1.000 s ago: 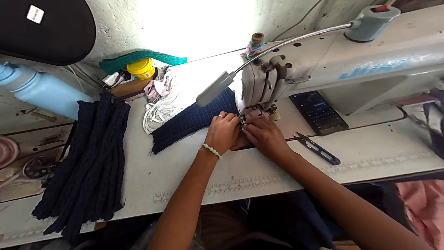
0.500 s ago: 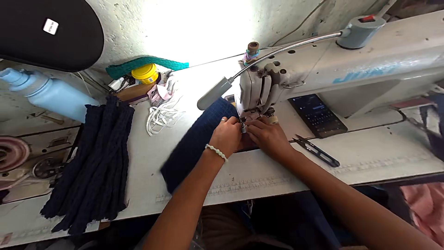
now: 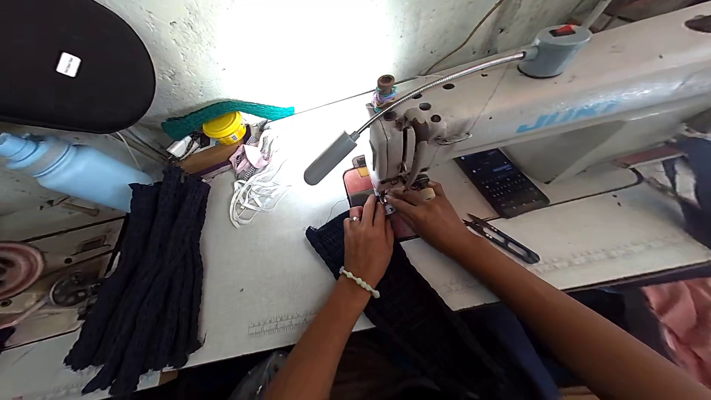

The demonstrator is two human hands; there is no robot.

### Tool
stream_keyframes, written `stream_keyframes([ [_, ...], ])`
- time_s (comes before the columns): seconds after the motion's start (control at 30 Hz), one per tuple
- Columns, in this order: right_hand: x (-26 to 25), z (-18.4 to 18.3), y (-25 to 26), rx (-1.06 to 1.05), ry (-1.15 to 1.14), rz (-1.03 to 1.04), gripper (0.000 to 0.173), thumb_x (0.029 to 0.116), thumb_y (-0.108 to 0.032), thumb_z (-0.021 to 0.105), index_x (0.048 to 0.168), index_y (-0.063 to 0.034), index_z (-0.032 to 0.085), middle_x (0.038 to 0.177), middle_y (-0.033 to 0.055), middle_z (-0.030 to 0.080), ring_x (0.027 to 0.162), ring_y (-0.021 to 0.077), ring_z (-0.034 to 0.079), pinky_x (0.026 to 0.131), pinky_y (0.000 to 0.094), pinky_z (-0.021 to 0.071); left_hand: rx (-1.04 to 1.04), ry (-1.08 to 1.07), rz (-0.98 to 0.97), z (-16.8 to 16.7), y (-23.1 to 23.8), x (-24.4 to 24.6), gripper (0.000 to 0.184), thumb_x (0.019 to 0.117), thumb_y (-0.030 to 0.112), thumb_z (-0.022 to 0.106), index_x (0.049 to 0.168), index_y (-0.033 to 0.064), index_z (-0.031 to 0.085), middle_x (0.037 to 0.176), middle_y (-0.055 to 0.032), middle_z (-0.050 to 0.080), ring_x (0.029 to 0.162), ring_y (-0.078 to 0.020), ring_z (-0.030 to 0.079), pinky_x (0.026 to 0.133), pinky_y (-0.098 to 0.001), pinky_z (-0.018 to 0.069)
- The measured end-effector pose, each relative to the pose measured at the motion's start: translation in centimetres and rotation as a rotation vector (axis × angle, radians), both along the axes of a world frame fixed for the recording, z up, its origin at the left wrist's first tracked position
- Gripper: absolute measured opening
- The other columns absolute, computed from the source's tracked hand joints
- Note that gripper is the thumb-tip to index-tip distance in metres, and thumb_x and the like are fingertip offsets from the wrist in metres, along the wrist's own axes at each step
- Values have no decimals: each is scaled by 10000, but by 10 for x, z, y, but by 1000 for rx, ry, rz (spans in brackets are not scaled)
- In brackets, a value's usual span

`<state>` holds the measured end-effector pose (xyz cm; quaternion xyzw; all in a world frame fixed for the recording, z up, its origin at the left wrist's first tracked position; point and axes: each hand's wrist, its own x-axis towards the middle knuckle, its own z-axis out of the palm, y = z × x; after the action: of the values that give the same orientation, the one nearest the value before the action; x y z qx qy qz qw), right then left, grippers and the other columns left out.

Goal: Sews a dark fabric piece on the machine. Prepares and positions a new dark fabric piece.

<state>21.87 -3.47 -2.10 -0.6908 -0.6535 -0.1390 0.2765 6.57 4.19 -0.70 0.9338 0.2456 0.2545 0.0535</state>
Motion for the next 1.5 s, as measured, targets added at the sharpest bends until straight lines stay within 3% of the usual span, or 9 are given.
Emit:
stream_keyframes([
  [0.07, 1, 5, -8, 29, 31, -17, 228, 960, -85, 626, 1122, -94, 785, 1071, 177, 744, 1088, 420, 673, 991, 614, 472, -28, 15, -57, 0, 7, -7, 323, 983, 183, 572, 1222, 48, 742, 1359, -119, 667, 1081, -339, 668, 821, -484, 511],
  [0.23, 48, 34, -93, 234, 103, -378, 295, 1042, -153, 529, 1203, -11, 732, 1338, 215, 656, 1234, 415, 615, 1016, 581, 483, -66, 49, -138, 2, 20, -14, 339, 1004, 214, 549, 1246, 70, 737, 1389, -74, 659, 1123, -327, 657, 891, -499, 490],
  [0.43, 119, 27, -178, 107, 165, -812, 387, 1076, -77, 388, 1398, 62, 552, 1482, 324, 495, 1436, 500, 412, 1192, 594, 314, -68, 46, -179, 2, 26, -11, 297, 976, 215, 585, 1162, 64, 762, 1375, -88, 664, 1132, -337, 657, 897, -514, 495],
  [0.7, 118, 16, -180, 34, 171, -821, 357, 1029, 1, 417, 1290, 90, 644, 1376, 324, 593, 1310, 518, 543, 1073, 638, 410, -39, 44, -171, 2, 14, -19, 319, 980, 228, 571, 1184, 75, 761, 1367, -92, 671, 1096, -330, 669, 876, -479, 502],
  [0.9, 105, 33, -178, 107, 234, -766, 395, 1047, -55, 434, 1395, 86, 558, 1466, 343, 497, 1383, 525, 456, 1136, 626, 363, -156, -3, -129, 16, 20, -15, 226, 991, 199, 595, 1064, 95, 782, 1221, -52, 740, 1117, -318, 656, 911, -520, 472],
  [1.07, 29, 29, -150, 88, 228, -460, 347, 1005, -214, 589, 1185, 57, 709, 1129, 310, 673, 1021, 486, 651, 869, 579, 537, -419, 288, 85, 46, 29, 15, 390, 993, 277, 675, 1205, -49, 657, 1161, -257, 660, 1132, -430, 624, 993, -570, 472],
  [1.2, 5, 7, -130, -4, 167, -438, 374, 1016, -267, 578, 1160, 44, 727, 1024, 268, 678, 910, 466, 662, 755, 524, 560, -573, 539, 117, 68, 18, 14, 333, 1064, 272, 552, 1218, -1, 664, 1180, -198, 696, 1149, -345, 661, 995, -519, 493],
  [1.37, 5, 17, -126, -14, 124, -425, 245, 999, -74, 515, 950, 91, 690, 865, 252, 674, 786, 423, 700, 621, 473, 569, -604, 331, 34, 53, -5, -47, 241, 1008, 230, 628, 1049, 22, 742, 948, -136, 738, 912, -296, 716, 831, -527, 553],
  [1.5, -32, 31, -108, -31, 311, -318, 242, 1037, -110, 485, 1022, 52, 663, 780, 178, 682, 667, 333, 704, 576, 469, 571, -652, 134, 61, 48, -32, -83, 194, 965, 240, 665, 956, 64, 744, 764, -19, 694, 680, -96, 649, 646, -307, 532],
])
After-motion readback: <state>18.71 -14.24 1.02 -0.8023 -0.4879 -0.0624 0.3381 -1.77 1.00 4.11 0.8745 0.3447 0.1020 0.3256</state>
